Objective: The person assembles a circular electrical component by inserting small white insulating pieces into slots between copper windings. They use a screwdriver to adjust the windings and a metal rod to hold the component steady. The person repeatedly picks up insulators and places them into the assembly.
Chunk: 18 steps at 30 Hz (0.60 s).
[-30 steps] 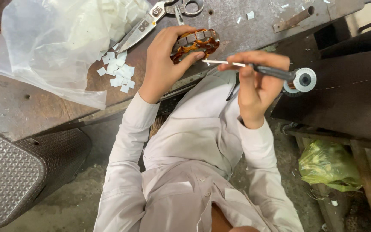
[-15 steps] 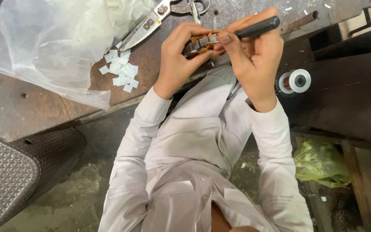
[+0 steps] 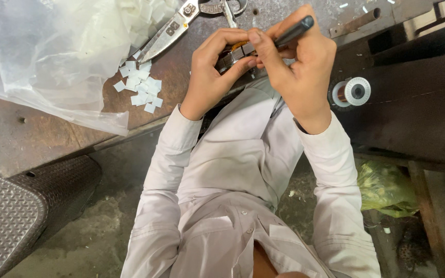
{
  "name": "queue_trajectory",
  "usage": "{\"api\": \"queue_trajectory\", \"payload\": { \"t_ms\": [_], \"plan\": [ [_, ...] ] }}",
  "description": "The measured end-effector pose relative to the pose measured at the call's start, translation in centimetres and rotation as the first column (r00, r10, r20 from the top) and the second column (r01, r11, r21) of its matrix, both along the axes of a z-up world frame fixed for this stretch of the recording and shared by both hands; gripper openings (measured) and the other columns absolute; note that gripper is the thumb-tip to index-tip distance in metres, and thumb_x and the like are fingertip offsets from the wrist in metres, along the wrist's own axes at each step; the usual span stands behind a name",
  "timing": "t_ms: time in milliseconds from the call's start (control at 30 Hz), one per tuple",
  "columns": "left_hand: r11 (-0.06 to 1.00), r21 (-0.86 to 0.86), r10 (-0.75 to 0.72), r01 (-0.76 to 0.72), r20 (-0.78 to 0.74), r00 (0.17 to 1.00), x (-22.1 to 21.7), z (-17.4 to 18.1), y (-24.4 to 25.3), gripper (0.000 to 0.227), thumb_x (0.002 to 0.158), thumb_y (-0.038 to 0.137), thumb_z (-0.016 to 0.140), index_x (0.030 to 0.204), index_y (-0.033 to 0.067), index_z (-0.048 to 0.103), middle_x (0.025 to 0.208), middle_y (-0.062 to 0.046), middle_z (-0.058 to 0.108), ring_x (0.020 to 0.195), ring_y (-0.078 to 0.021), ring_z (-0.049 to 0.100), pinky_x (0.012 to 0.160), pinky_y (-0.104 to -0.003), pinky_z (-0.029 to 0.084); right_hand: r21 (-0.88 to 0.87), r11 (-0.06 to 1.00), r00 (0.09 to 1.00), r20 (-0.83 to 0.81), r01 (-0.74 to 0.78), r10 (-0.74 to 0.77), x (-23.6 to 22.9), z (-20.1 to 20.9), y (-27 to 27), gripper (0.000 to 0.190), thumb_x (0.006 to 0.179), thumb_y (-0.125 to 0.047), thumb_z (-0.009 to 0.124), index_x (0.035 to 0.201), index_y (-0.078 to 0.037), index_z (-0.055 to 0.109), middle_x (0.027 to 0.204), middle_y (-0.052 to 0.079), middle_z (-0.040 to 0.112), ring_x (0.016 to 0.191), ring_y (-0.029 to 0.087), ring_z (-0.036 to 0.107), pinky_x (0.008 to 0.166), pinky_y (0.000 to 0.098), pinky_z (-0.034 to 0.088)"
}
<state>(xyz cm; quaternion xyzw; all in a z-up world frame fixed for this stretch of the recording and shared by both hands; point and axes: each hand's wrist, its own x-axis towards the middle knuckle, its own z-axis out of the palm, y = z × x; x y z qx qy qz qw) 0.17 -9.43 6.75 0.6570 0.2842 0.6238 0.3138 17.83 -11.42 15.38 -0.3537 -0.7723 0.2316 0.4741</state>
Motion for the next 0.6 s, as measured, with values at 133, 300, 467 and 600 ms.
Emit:
{"api": "queue_trajectory", "payload": {
  "t_ms": [133,300,467,600],
  "plan": [
    [0.998,-0.038,-0.045,0.047,0.049,0.998,-0.3,-0.5,0.3,0.034,0.093,0.008,0.086,0.121,0.0001,0.068,0.118,-0.011,0.070,0.110,-0.0196,0.069,0.098,-0.031,0.056,-0.011,0.998,0.959,-0.278,-0.054,0.048,0.9,-3.1,-0.6,0.024,0.118,-0.002,0.063,0.111,0.000,0.041,0.098,0.019,0.068,0.077,0.020,0.073,0.072,0.0308,0.063],
    [0.996,-0.047,-0.074,0.078,0.087,0.994,-0.2,-0.9,0.5,0.034,0.092,0.006,0.087,0.119,-0.0016,0.068,0.116,-0.010,0.069,0.109,-0.0171,0.068,0.098,-0.030,0.054,0.000,0.996,0.888,-0.454,-0.086,0.076,0.6,-5.4,-0.8,0.023,0.118,-0.005,0.057,0.113,-0.003,0.035,0.101,0.022,0.065,0.077,0.026,0.071,0.075,0.0387,0.066],
    [0.988,-0.100,-0.104,0.121,0.160,0.982,0.0,-0.8,0.7,0.034,0.092,0.004,0.089,0.119,-0.0022,0.068,0.114,-0.006,0.066,0.108,-0.0129,0.064,0.098,-0.028,0.053,0.003,0.993,0.923,-0.367,-0.119,0.111,2.8,-2.1,-2.0,0.025,0.122,-0.012,0.055,0.126,-0.003,0.032,0.106,0.019,0.064,0.084,0.024,0.070,0.081,0.0369,0.066],
    [0.970,-0.149,-0.155,0.191,0.223,0.962,0.2,-1.4,0.2,0.033,0.094,0.005,0.086,0.119,-0.0011,0.066,0.116,-0.005,0.065,0.111,-0.0119,0.066,0.100,-0.027,0.055,0.028,0.996,0.990,-0.108,-0.088,0.091,4.0,-0.1,-1.6,0.027,0.127,-0.015,0.052,0.138,-0.003,0.031,0.110,0.018,0.063,0.090,0.025,0.070,0.087,0.0326,0.062]
  ]
}}
